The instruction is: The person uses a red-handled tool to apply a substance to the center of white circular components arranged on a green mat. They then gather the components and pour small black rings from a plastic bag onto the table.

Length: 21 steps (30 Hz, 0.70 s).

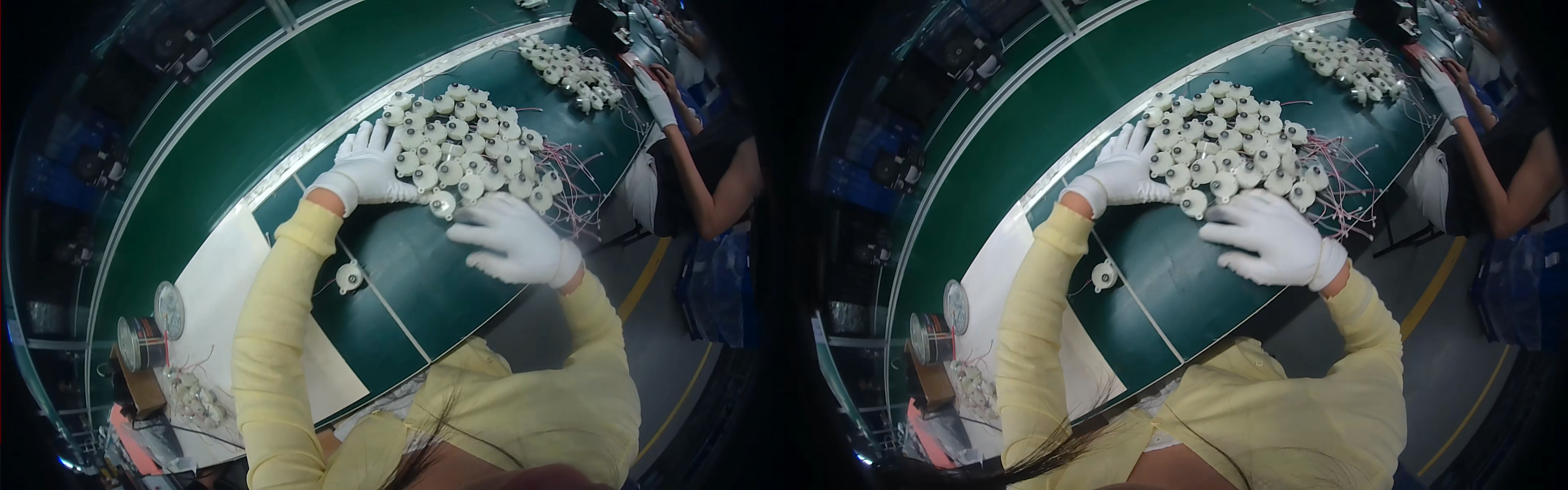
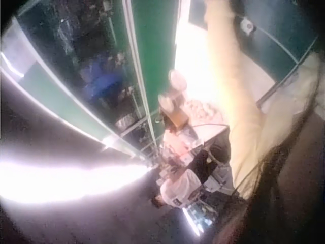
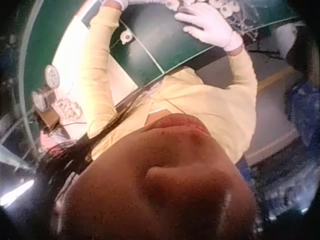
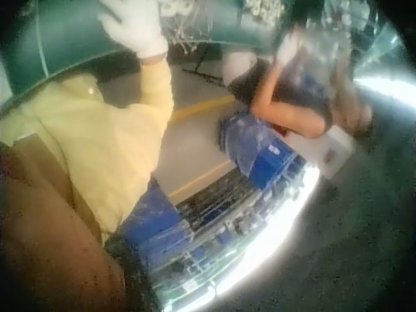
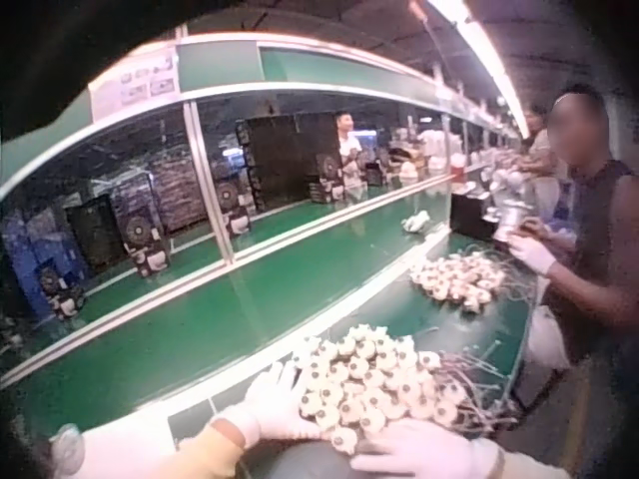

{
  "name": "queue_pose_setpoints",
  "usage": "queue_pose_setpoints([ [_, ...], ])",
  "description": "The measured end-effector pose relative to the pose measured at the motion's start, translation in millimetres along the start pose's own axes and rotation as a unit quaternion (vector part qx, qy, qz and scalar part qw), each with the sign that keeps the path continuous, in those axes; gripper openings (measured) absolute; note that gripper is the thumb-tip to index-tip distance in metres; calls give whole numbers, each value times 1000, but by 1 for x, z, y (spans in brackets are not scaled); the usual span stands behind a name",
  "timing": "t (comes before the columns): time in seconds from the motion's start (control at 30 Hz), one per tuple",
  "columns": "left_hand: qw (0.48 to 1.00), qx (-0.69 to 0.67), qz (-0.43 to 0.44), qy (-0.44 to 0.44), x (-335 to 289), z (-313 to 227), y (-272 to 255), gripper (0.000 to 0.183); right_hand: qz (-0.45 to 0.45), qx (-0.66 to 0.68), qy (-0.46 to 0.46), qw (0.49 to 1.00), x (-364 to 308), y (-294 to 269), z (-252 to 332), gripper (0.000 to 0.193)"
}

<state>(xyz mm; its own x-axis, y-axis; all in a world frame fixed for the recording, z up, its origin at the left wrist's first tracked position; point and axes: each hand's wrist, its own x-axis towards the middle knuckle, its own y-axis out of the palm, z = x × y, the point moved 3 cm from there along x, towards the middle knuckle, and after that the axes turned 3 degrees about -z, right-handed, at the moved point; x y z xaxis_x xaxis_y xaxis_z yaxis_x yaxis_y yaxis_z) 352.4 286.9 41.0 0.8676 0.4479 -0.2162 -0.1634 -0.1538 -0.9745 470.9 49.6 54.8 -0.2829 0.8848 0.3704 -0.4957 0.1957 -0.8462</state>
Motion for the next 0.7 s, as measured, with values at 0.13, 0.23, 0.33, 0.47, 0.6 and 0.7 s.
queue_pose_setpoints([
  [0.13,998,-45,-35,32,60,-31,-11,131,-6,-13,14,1000,-22,-38,-66,31],
  [0.23,995,-62,-43,68,106,-52,-22,116,-74,-105,75,989,-54,-66,-107,27],
  [0.33,992,-82,11,99,102,-43,-44,93,-159,-163,95,969,-58,-75,-96,25],
  [0.47,982,-128,-12,139,-3,-15,-85,75,-122,-4,69,990,-43,-65,-29,28],
  [0.6,963,-265,-49,26,-108,50,-76,82,67,122,-171,975,17,-12,50,53],
  [0.7,952,-263,-140,-69,-158,94,-70,85,122,278,-334,892,36,42,121,68],
])
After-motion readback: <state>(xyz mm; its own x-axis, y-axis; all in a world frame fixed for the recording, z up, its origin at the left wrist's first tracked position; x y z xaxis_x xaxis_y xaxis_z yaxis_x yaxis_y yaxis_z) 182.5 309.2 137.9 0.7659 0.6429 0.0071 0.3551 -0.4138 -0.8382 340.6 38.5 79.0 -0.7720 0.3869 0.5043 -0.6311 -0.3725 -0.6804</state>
